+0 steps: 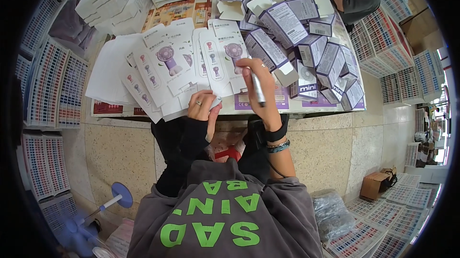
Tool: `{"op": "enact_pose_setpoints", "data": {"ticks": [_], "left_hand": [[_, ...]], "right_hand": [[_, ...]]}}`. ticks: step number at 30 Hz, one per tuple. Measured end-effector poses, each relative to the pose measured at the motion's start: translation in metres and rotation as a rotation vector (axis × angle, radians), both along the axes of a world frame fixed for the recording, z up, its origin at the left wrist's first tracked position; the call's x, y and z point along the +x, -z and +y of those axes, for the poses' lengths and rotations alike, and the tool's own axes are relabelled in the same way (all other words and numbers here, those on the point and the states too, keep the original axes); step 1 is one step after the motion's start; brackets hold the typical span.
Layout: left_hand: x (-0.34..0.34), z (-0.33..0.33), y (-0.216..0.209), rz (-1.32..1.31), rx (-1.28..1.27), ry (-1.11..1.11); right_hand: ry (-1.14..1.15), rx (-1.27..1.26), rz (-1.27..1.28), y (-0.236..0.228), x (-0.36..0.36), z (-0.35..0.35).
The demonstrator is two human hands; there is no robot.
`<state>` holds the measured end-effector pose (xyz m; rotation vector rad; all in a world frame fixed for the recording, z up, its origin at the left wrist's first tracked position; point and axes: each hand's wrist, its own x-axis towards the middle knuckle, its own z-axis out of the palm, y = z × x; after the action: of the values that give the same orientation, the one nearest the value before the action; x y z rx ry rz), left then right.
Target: The person folds a small cardboard box by hand and then uses a marker to mark a series of flat cardboard fan boxes one at a time, moving each to a new stack.
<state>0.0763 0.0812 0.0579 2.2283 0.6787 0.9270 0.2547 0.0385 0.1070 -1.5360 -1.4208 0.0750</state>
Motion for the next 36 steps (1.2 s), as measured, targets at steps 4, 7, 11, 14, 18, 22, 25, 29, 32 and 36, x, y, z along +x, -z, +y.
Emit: {"op": "enact_pose_setpoints", "data": {"ticks": [4, 7, 11, 14, 18, 22, 25, 29, 32, 36], "left_hand": [[-0.001, -0.004, -0.008, 0.068, 0.097, -0.043], [0.000, -0.004, 0.011, 0.199, 0.285, 0.038], [0.002, -0.004, 0.027, 0.236, 0.257, 0.029], [0.002, -0.003, 0.032, 0.230, 0.246, 0.019], [0.002, -0.002, 0.031, 0.233, 0.236, 0.018], [0.002, -0.001, 0.027, 0.225, 0.223, 0.027], [0.001, 0.000, 0.034, 0.231, 0.230, 0.015], [0.003, -0.001, 0.033, 0.227, 0.233, 0.019], [0.004, -0.001, 0.033, 0.226, 0.237, 0.009], [0.004, 0.000, 0.031, 0.229, 0.206, 0.013]], "right_hand": [[-0.235, 0.052, 0.615, 0.008, -0.001, 0.003], [-0.205, -0.008, 0.675, 0.032, 0.000, 0.017], [-0.070, -0.167, 0.656, 0.056, -0.001, 0.022], [-0.016, -0.176, 0.666, 0.066, -0.006, 0.024], [-0.012, -0.170, 0.579, 0.070, -0.007, 0.025], [0.012, -0.150, 0.481, 0.073, -0.007, 0.026], [0.021, -0.185, 0.432, 0.069, -0.011, 0.026], [0.018, -0.091, 0.269, 0.076, -0.008, 0.027], [0.003, -0.111, 0.268, 0.073, -0.010, 0.027], [-0.007, -0.122, 0.395, 0.069, -0.007, 0.026]]}}
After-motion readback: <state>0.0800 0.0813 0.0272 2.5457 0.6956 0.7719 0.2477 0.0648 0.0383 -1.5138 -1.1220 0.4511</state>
